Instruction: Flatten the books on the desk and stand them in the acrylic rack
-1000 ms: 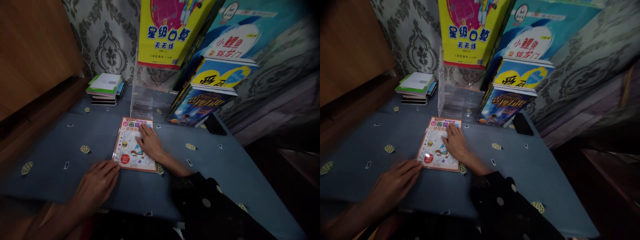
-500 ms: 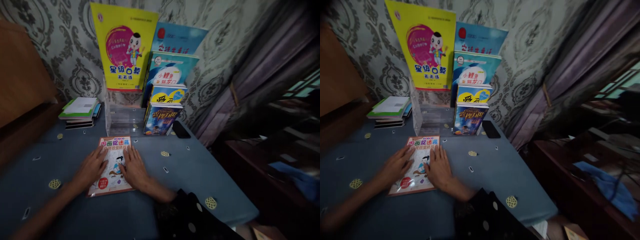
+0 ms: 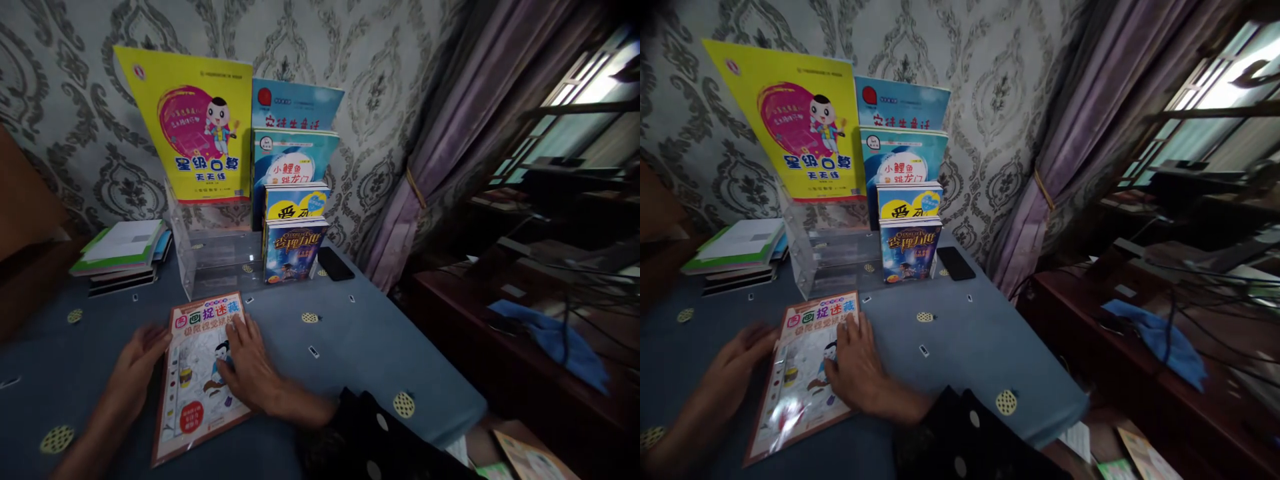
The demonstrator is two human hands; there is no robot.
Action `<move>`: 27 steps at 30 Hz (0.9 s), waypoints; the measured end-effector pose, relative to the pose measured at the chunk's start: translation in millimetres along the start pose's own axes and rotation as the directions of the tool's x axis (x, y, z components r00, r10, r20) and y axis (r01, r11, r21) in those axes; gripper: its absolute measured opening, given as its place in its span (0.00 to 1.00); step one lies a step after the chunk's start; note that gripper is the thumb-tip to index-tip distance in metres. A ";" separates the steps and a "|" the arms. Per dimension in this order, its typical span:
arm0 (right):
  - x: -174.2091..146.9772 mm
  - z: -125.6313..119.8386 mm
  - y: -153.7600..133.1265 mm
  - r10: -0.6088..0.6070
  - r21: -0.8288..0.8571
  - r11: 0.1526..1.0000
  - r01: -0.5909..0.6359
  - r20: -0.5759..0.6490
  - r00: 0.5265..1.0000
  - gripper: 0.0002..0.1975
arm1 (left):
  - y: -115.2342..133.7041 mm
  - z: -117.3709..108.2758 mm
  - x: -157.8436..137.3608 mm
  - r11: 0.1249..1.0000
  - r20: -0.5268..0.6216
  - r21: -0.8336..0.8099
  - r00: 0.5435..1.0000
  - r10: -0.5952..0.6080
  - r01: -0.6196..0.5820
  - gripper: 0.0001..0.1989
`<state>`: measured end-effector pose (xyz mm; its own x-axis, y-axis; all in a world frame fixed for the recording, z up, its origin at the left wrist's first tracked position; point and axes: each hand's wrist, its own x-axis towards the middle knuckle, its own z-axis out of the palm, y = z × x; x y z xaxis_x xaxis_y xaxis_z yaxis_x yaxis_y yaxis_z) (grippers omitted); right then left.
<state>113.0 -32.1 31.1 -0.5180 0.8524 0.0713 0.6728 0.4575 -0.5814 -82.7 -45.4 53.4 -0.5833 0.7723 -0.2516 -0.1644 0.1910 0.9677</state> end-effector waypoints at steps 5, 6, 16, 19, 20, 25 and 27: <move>-1.1 2.3 -0.4 0.006 0.078 0.997 -0.007 0.009 1.000 0.34 | 5.3 8.9 -21.4 0.976 0.112 -0.107 0.977 -0.180 0.192 0.09; -1.9 4.1 1.0 0.005 0.103 0.995 -0.005 -0.001 1.000 0.34 | 4.6 10.6 -24.5 0.969 0.131 -0.126 0.972 -0.194 0.211 0.08; 4.3 21.6 23.9 0.142 0.436 0.899 -0.030 -0.228 0.963 0.31 | 12.2 24.5 -39.5 0.938 0.117 -0.240 0.966 -0.229 0.251 0.11; 7.0 22.2 21.9 0.196 0.606 0.795 -0.004 -0.252 0.948 0.29 | 15.4 32.5 -42.3 0.940 0.124 -0.273 0.976 -0.177 0.205 0.09; 7.1 21.5 20.3 0.219 0.671 0.741 0.004 -0.248 0.944 0.28 | 16.5 35.4 -42.9 0.940 0.128 -0.286 0.979 -0.156 0.188 0.09; 8.2 4.2 1.3 0.309 0.931 0.362 -0.041 -0.079 0.948 0.32 | 24.6 47.1 -42.6 0.945 0.191 -0.310 0.980 -0.049 0.107 0.19; 11.0 -10.3 -12.1 0.287 0.969 0.247 -0.024 -0.049 0.957 0.34 | 29.8 50.0 -42.1 0.948 0.216 -0.316 0.975 0.043 0.028 0.29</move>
<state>104.6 -25.7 47.2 -0.2768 0.9592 -0.0586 -0.3335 -0.1530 -0.9303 -23.3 -42.0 93.7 -0.4040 0.8925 -0.2005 -0.4237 0.0117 0.9057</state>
